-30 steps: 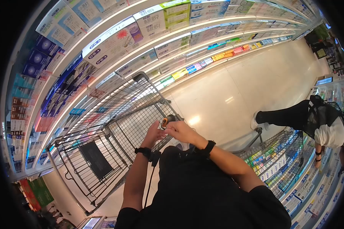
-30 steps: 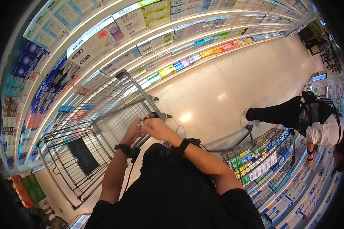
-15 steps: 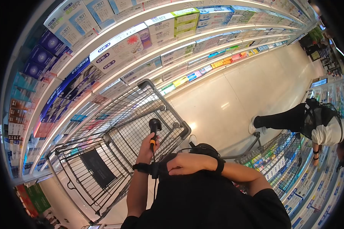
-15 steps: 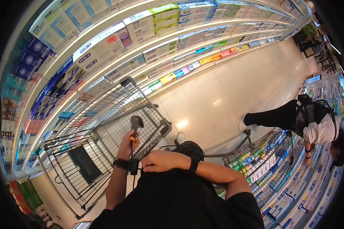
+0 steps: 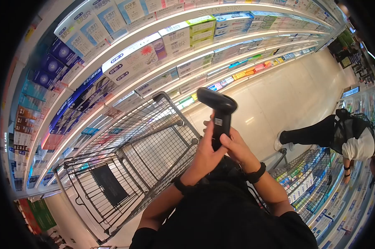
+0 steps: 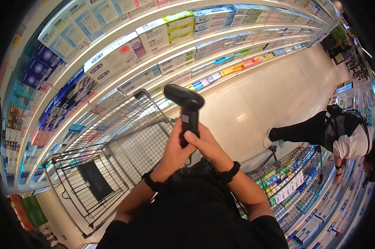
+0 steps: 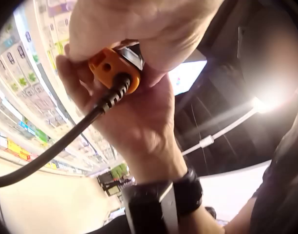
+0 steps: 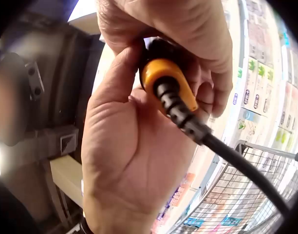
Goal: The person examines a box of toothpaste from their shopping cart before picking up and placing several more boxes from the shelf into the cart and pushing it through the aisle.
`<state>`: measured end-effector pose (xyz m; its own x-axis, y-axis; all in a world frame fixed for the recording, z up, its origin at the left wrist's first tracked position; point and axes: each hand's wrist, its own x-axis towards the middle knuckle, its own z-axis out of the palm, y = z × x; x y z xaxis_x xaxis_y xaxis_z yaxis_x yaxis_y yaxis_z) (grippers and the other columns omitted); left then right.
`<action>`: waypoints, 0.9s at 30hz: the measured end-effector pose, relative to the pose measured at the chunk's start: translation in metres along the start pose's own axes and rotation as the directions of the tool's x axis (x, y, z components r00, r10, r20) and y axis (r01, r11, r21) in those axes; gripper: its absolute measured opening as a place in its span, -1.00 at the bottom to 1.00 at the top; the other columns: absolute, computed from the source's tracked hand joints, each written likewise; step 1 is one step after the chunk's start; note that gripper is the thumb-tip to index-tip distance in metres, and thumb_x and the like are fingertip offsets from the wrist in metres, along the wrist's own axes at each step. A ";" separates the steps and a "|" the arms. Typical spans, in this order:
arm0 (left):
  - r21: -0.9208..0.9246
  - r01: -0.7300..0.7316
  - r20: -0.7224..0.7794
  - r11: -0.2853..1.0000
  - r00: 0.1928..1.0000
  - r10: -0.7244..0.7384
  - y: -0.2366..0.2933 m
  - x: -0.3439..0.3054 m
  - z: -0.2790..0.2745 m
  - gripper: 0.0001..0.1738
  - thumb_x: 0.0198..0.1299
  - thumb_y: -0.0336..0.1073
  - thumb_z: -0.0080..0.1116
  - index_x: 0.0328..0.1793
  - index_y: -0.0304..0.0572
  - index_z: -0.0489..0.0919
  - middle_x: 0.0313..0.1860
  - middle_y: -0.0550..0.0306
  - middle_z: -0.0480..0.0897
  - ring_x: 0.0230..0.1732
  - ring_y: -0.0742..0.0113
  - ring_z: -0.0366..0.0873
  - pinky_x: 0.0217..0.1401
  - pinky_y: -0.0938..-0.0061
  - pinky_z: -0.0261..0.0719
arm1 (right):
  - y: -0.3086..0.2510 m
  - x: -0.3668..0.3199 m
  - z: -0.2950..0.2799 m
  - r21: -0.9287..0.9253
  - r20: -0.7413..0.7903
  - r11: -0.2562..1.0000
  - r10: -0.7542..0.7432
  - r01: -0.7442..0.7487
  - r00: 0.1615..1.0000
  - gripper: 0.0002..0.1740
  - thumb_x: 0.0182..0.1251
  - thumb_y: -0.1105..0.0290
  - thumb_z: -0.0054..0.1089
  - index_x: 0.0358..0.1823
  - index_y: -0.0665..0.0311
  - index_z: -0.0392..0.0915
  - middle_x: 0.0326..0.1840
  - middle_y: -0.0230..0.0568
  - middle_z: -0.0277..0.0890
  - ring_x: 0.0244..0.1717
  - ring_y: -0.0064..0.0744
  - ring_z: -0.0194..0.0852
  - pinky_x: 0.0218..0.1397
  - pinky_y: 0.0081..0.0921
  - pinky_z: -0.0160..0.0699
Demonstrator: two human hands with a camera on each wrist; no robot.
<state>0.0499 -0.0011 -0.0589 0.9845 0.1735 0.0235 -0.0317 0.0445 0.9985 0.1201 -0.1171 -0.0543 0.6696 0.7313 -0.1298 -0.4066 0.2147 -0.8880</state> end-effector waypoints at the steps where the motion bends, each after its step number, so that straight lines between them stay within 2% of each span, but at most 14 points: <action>1: 0.082 -0.041 0.015 0.996 0.999 0.040 0.005 0.003 0.013 -0.15 0.18 -0.37 0.26 0.54 -0.27 0.06 0.16 -0.05 0.47 0.13 0.29 0.47 0.11 0.41 0.50 | -0.007 -0.001 0.000 0.117 -0.138 0.992 -0.022 0.039 0.990 -0.30 0.30 0.09 0.27 0.27 0.44 0.28 0.18 -0.03 0.45 0.18 -0.35 0.44 0.23 -0.38 0.45; 3: 0.208 -0.144 0.115 0.967 0.986 0.122 -0.008 0.014 0.026 -0.17 0.17 -0.28 0.29 0.51 -0.26 0.14 0.23 -0.08 0.45 0.20 0.22 0.45 0.16 0.37 0.46 | -0.016 -0.006 -0.031 0.085 -0.236 0.996 0.054 -0.035 0.970 -0.39 0.32 0.20 0.23 0.26 0.42 0.28 0.18 0.05 0.46 0.22 -0.22 0.46 0.26 -0.29 0.48; 5: 0.284 -0.086 0.165 0.955 0.985 0.040 -0.016 0.026 0.016 -0.19 0.11 -0.25 0.33 0.45 -0.32 0.23 0.23 -0.18 0.44 0.28 0.02 0.41 0.27 0.29 0.40 | -0.021 -0.009 -0.069 0.082 -0.394 0.997 0.045 -0.013 0.918 -0.59 0.29 0.37 0.23 0.10 0.36 0.37 0.00 -0.01 0.56 -0.05 -0.28 0.61 0.03 -0.38 0.62; 8: 0.337 0.214 -0.367 0.917 0.927 -0.082 -0.087 0.045 -0.027 -0.31 0.13 -0.28 0.34 0.36 -0.33 0.33 0.23 -0.08 0.45 0.24 0.11 0.42 0.29 0.29 0.38 | -0.021 -0.015 -0.143 -0.033 -0.543 0.995 -0.093 0.090 0.835 -0.67 0.25 0.42 0.22 -0.01 0.38 0.39 -0.33 -0.19 0.56 -0.31 -0.38 0.61 -0.15 -0.44 0.61; 9: 0.481 0.224 -0.477 0.848 0.878 0.039 -0.123 0.050 -0.050 -0.28 0.15 -0.26 0.33 0.38 -0.38 0.29 0.25 -0.15 0.43 0.24 0.08 0.42 0.28 0.28 0.38 | -0.025 -0.017 -0.169 -0.084 -0.581 0.995 -0.090 0.051 0.809 -0.69 0.22 0.43 0.22 -0.06 0.39 0.41 -0.42 -0.27 0.51 -0.37 -0.41 0.59 -0.22 -0.47 0.59; 10: 0.533 0.350 -0.582 0.770 0.813 0.032 -0.155 0.055 -0.070 -0.24 0.16 -0.25 0.33 0.41 -0.40 0.25 0.31 -0.20 0.37 0.31 0.03 0.35 0.35 0.27 0.31 | -0.027 -0.020 -0.198 -0.109 -0.621 0.993 -0.097 0.037 0.778 -0.69 0.19 0.45 0.25 -0.08 0.44 0.43 -0.43 -0.24 0.52 -0.39 -0.42 0.59 -0.24 -0.49 0.59; 11: 0.466 0.394 -0.635 0.792 0.772 -0.010 -0.182 0.059 -0.086 -0.15 0.16 -0.25 0.34 0.48 -0.38 0.16 0.39 -0.21 0.28 0.38 0.00 0.26 0.43 0.33 0.20 | -0.027 -0.022 -0.227 -0.136 -0.658 0.990 -0.106 0.021 0.746 -0.69 0.15 0.47 0.27 -0.11 0.48 0.46 -0.44 -0.21 0.53 -0.41 -0.43 0.59 -0.26 -0.51 0.59; 13: -0.027 0.453 -0.700 0.891 0.628 -0.340 -0.206 0.070 -0.094 -0.09 0.20 -0.14 0.30 0.54 -0.32 0.06 0.46 -0.17 0.20 0.45 -0.01 0.16 0.45 0.17 0.13 | -0.029 -0.026 -0.279 -0.230 -0.690 0.971 -0.112 -0.071 0.715 -0.68 0.12 0.44 0.29 -0.14 0.48 0.49 -0.45 -0.22 0.54 -0.43 -0.46 0.58 -0.28 -0.54 0.57; 15: -0.302 0.602 -0.607 0.739 0.477 -0.636 -0.198 0.083 -0.082 -0.17 0.29 0.02 0.16 0.52 -0.26 0.11 0.45 -0.11 0.23 0.44 0.01 0.18 0.32 -0.01 0.23 | -0.037 -0.028 -0.326 -0.291 -0.722 0.946 -0.119 -0.144 0.681 -0.65 0.08 0.37 0.30 -0.17 0.48 0.52 -0.50 -0.26 0.54 -0.46 -0.52 0.56 -0.34 -0.59 0.53; 17: -0.431 0.565 -0.569 0.703 0.435 -0.698 -0.220 0.089 -0.072 -0.26 0.34 0.15 0.01 0.44 -0.21 0.22 0.37 -0.04 0.31 0.36 0.04 0.26 0.19 -0.08 0.29 | -0.032 -0.034 -0.373 -0.340 -0.725 0.919 -0.119 -0.202 0.679 -0.66 0.07 0.34 0.29 -0.18 0.45 0.53 -0.53 -0.27 0.53 -0.51 -0.55 0.51 -0.40 -0.59 0.47; 19: -0.312 0.628 -0.658 0.713 0.399 -0.639 -0.252 0.079 -0.082 -0.32 0.36 0.19 -0.06 0.37 -0.17 0.29 0.27 0.00 0.37 0.25 0.07 0.33 0.15 -0.01 0.32 | -0.034 -0.047 -0.406 -0.283 -0.734 0.914 -0.013 -0.289 0.679 -0.69 0.05 0.35 0.29 -0.21 0.38 0.54 -0.55 -0.33 0.50 -0.55 -0.58 0.45 -0.45 -0.57 0.42; 21: -0.356 0.698 -0.642 0.621 0.300 -0.705 -0.250 0.086 -0.084 -0.30 0.40 0.18 -0.14 0.50 -0.09 0.19 0.36 0.06 0.35 0.31 0.08 0.32 0.25 -0.09 0.26 | -0.046 -0.062 -0.427 -0.284 -0.723 0.879 0.066 -0.383 0.688 -0.68 0.06 0.36 0.31 -0.17 0.38 0.53 -0.54 -0.35 0.50 -0.52 -0.58 0.48 -0.47 -0.59 0.41; 25: -0.268 0.746 -0.655 0.610 0.324 -0.683 -0.240 0.086 -0.073 -0.39 0.43 0.17 -0.20 0.34 -0.16 0.31 0.22 0.06 0.43 0.15 0.12 0.41 0.20 -0.03 0.34 | -0.040 -0.103 -0.460 -0.413 -0.717 0.821 -0.028 -0.393 0.696 -0.71 0.04 0.37 0.32 -0.21 0.32 0.54 -0.57 -0.40 0.47 -0.61 -0.61 0.33 -0.54 -0.58 0.32; 27: -0.341 0.768 -0.617 0.543 0.253 -0.745 -0.231 0.092 -0.064 -0.43 0.46 0.16 -0.26 0.20 -0.21 0.36 0.11 0.04 0.44 0.04 0.14 0.43 0.15 0.01 0.39 | -0.037 -0.127 -0.464 -0.390 -0.757 0.824 -0.034 -0.410 0.652 -0.70 0.05 0.36 0.32 -0.21 0.34 0.54 -0.57 -0.40 0.47 -0.58 -0.61 0.34 -0.51 -0.57 0.32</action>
<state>0.1365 0.0678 -0.2901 0.1666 0.6174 -0.7688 0.6799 0.4928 0.5431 0.3382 -0.5180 -0.2099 0.9211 -0.0207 -0.3887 -0.3675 -0.3754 -0.8509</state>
